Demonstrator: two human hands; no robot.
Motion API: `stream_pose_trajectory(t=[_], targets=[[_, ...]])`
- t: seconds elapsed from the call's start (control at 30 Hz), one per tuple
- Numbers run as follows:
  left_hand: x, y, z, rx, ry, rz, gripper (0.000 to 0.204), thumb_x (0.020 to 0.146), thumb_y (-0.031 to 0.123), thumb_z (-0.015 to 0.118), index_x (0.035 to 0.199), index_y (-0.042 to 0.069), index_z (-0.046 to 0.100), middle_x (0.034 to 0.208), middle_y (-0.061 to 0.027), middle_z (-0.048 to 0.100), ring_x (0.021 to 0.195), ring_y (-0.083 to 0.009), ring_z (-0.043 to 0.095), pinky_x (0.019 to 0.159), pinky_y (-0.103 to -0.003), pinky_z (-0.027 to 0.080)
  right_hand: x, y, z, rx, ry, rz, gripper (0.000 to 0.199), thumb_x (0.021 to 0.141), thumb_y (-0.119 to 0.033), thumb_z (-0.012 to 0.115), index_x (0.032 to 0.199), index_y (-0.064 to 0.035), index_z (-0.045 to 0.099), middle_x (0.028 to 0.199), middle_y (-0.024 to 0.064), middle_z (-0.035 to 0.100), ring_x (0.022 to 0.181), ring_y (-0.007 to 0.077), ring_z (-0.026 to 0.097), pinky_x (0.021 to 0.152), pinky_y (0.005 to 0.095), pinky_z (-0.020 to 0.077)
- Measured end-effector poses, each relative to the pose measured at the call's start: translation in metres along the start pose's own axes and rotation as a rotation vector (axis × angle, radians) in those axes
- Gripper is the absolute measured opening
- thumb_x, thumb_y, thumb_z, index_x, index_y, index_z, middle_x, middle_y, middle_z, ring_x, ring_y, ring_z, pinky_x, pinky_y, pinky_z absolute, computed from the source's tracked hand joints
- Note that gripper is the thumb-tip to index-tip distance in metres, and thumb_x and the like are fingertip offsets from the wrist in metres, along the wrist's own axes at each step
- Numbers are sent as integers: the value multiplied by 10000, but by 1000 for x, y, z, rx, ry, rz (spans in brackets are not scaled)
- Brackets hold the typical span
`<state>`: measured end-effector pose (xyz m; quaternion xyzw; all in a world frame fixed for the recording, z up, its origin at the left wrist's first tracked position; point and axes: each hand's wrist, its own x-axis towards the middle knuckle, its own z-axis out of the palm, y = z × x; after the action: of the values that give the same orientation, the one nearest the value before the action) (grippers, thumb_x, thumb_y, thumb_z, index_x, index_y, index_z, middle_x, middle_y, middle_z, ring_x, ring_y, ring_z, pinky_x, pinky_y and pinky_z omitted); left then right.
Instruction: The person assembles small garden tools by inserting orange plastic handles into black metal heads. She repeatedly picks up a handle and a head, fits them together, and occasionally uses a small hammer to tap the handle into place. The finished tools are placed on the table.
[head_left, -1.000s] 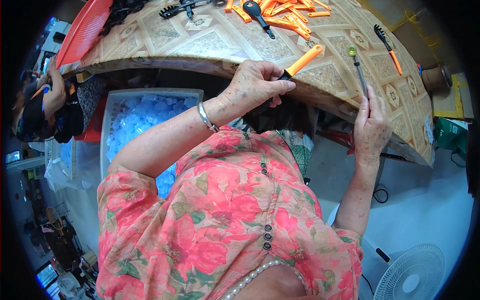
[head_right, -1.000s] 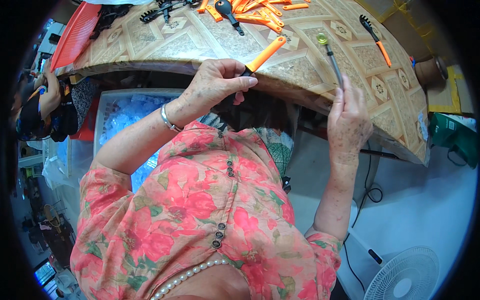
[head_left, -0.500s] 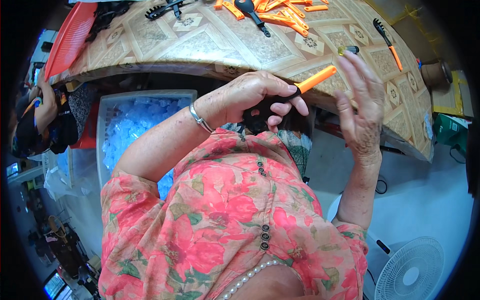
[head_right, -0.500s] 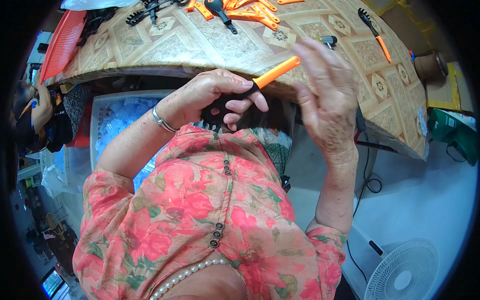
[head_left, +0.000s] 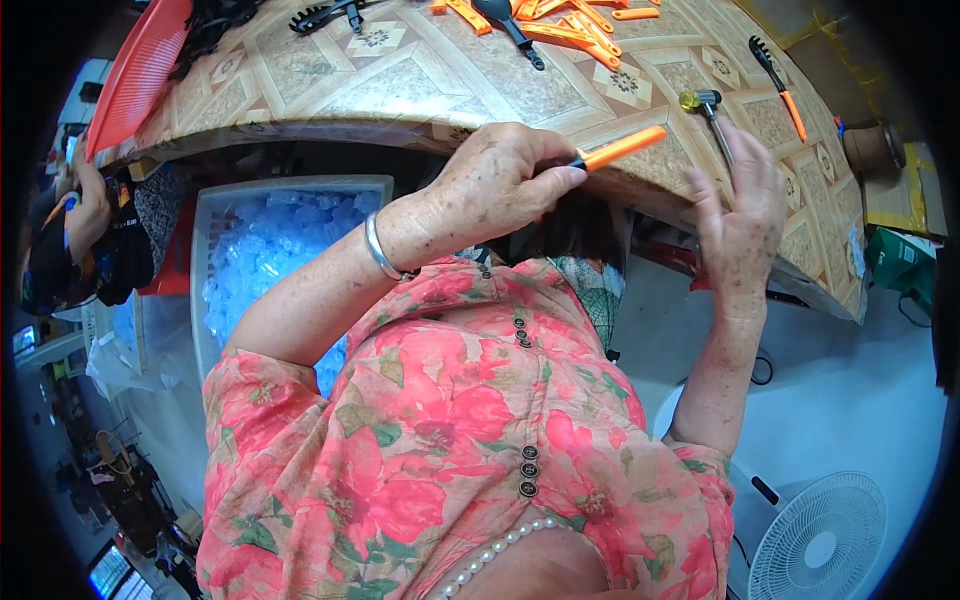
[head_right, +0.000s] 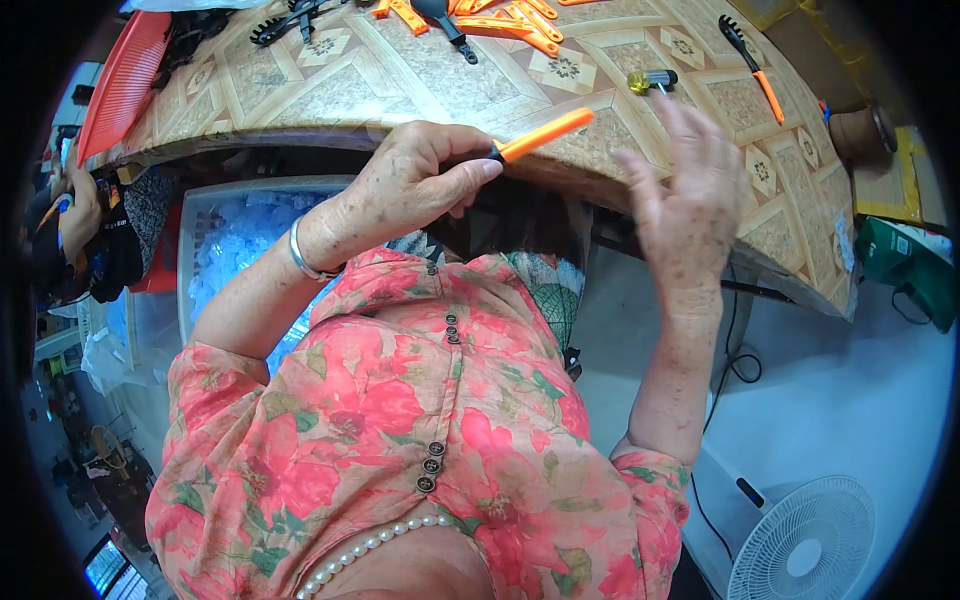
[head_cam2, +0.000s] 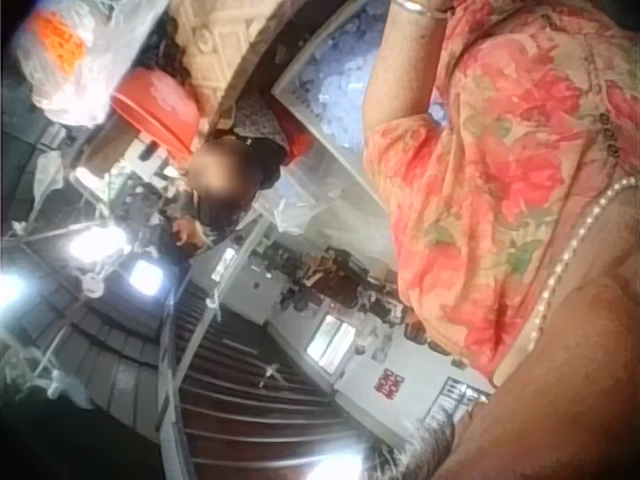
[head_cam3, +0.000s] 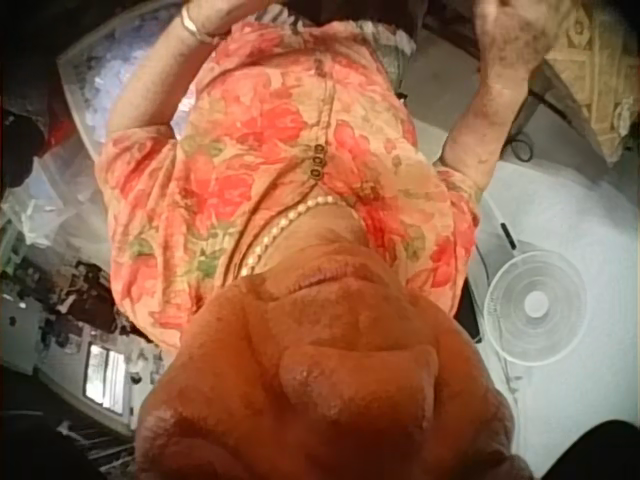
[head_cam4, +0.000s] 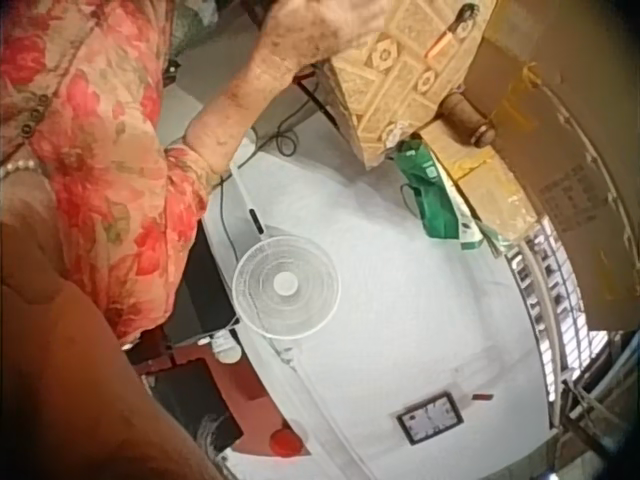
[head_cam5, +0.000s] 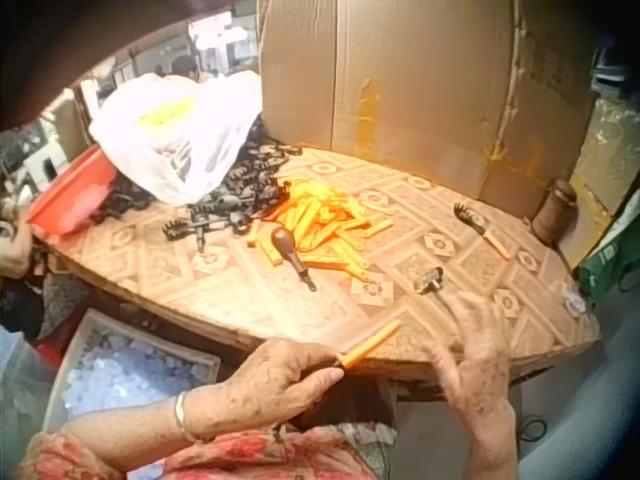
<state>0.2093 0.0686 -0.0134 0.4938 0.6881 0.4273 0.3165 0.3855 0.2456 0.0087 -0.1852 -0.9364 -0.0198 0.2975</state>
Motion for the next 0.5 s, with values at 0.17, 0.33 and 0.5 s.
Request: stream_pose_trajectory(t=[0.17,0.33,0.5], targets=[[-5,-3,-4,735,372,200,211,888,224,571,991,48,624,738,-134,616,711,-342,614,613,-419,485,-24,48,15,-209,-207,274,380,866,-257,606,1198,-79,551,1062,123,572,1026,306,540,871,432,436],[0,-2,0,987,358,224,272,842,131,566,1105,60,568,824,-106,599,776,-303,614,660,-405,491,-26,45,22,-186,-149,269,208,921,-160,493,1063,-26,563,969,172,581,924,332,572,804,448,447],[9,5,-3,1085,177,181,391,758,40,574,1147,32,534,947,-145,541,831,-314,607,714,-401,492,-28,9,-7,549,-227,491,206,961,-146,415,1031,-6,549,794,148,583,738,296,590,683,401,452]])
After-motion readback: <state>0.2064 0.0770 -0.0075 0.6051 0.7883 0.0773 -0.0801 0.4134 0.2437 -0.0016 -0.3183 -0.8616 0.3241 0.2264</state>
